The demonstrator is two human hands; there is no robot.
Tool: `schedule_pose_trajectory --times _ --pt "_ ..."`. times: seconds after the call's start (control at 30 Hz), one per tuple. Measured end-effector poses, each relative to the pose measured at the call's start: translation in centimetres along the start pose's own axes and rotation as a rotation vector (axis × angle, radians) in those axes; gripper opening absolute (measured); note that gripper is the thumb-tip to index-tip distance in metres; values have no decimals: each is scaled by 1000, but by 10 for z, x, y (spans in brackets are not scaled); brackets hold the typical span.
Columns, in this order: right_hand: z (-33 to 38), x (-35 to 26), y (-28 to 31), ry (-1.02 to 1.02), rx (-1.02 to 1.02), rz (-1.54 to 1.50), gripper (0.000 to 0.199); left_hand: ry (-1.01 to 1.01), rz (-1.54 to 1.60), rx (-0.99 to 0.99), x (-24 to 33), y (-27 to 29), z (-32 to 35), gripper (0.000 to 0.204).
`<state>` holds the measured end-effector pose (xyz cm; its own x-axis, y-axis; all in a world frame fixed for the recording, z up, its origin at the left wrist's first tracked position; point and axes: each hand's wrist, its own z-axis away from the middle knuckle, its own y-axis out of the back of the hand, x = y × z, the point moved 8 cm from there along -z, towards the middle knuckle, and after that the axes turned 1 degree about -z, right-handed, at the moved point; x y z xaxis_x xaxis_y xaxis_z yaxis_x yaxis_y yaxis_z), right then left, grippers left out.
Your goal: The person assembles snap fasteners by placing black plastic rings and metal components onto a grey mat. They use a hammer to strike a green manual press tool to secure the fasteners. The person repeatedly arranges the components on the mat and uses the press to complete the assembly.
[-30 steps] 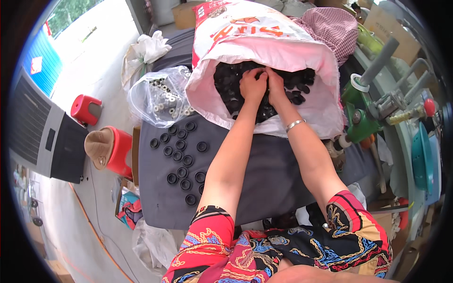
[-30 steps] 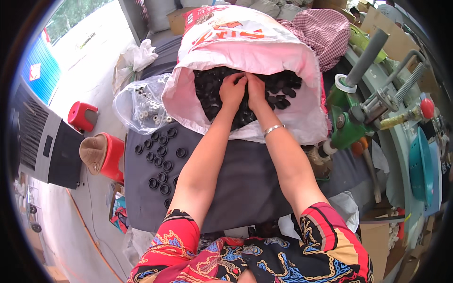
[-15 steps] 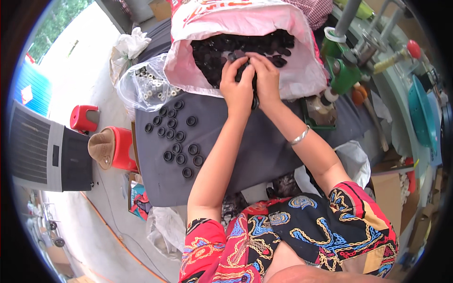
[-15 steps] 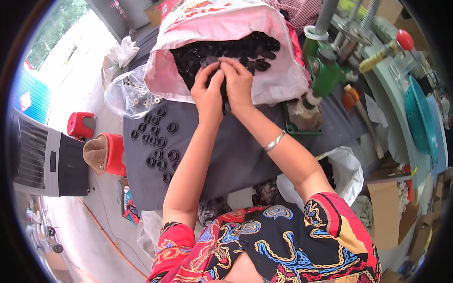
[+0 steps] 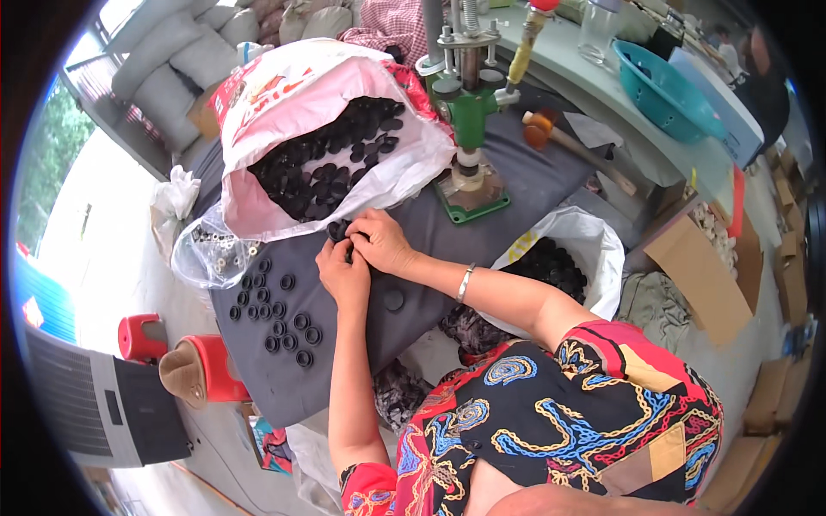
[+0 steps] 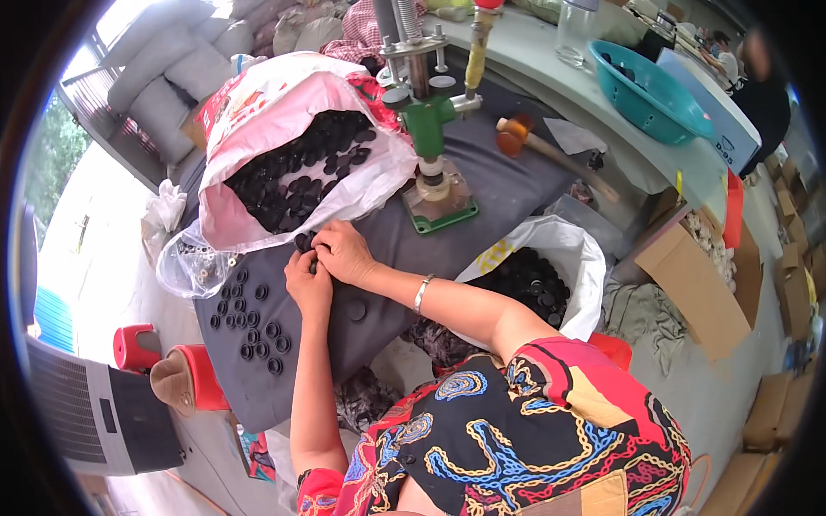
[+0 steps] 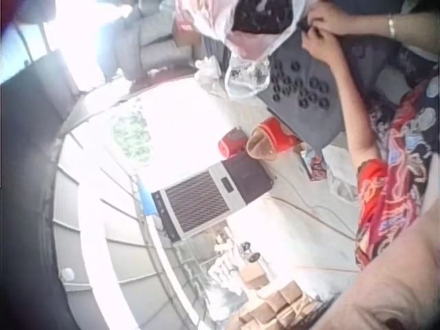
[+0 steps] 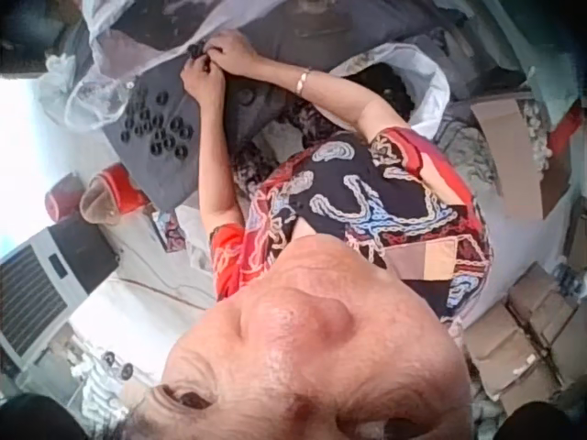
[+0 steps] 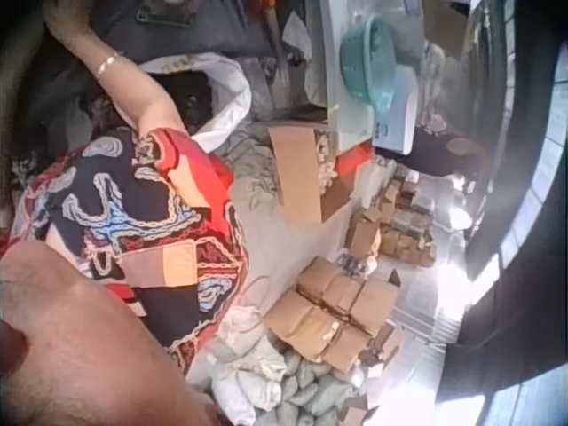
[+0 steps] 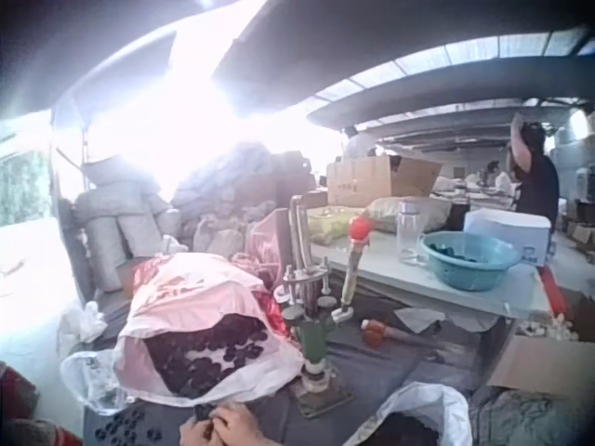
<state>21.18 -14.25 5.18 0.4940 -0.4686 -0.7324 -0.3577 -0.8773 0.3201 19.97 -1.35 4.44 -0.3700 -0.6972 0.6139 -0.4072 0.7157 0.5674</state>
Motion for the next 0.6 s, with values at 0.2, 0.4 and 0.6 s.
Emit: schedule_pose_trajectory --times 0.2,0.4,0.6 --pt "15 -8 24 79 -166 227 14 -119 -125 -123 6 33 7 12" --pt "24 8 43 242 -247 500 16 -139 -238 -187 -17 48 16 18" --pt "33 21 64 257 -342 548 21 -198 -246 -94 -23 71 37 24"
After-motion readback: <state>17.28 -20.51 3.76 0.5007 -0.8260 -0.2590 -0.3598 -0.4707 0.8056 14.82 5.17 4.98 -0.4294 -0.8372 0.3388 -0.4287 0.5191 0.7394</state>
